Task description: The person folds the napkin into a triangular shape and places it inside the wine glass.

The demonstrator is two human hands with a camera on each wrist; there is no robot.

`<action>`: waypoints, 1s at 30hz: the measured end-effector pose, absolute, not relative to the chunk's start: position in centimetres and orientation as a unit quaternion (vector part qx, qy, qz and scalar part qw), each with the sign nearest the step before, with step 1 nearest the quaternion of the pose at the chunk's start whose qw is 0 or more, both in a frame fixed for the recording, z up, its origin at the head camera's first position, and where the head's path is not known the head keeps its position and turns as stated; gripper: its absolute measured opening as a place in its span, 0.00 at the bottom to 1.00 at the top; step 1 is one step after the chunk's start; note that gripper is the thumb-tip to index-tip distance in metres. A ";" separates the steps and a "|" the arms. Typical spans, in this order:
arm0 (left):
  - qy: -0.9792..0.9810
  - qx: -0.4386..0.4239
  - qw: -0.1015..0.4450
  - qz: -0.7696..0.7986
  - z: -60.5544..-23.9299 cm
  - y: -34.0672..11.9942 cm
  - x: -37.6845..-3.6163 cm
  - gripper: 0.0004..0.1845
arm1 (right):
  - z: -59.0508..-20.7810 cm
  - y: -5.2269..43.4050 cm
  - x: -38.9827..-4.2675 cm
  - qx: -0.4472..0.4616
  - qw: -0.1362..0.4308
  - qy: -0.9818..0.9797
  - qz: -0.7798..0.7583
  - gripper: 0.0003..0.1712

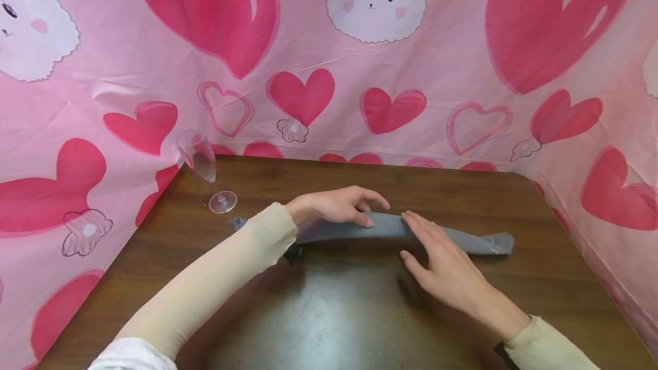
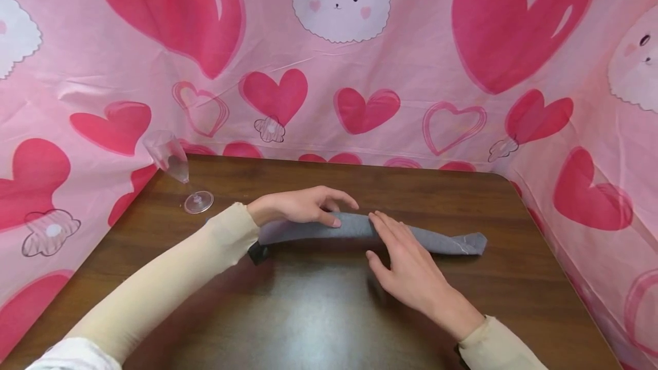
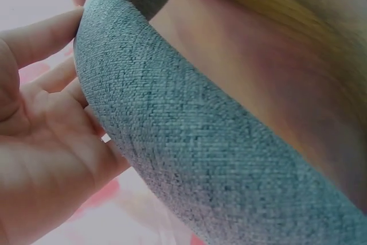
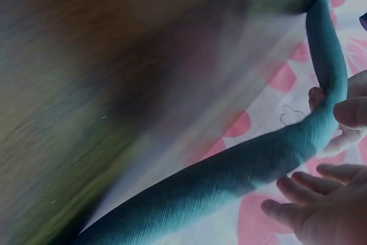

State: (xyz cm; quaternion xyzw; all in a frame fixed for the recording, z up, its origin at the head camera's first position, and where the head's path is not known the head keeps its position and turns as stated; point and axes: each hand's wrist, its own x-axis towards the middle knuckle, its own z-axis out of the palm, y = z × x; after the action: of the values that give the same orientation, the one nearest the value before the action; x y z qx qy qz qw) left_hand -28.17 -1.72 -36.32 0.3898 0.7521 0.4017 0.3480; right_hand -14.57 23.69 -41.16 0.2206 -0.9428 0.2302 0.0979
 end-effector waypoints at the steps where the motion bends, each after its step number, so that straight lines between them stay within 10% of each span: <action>1: 0.752 0.390 0.345 0.406 -36.1 -1.7 -28.2 0.27 | -41.1 23.5 -14.6 0.214 0.104 -0.943 0.234 0.42; 30: 0.683 0.417 0.233 0.552 -28.4 -2.1 -27.6 0.23 | -35.9 21.4 -17.8 0.196 0.281 -0.871 0.353 0.49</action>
State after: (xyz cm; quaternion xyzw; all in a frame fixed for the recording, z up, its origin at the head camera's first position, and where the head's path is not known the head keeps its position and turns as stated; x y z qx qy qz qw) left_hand -27.65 -2.09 -28.39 0.4167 0.6834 0.5524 0.2330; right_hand -17.84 21.40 -35.91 0.1956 -0.8709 0.3527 0.2810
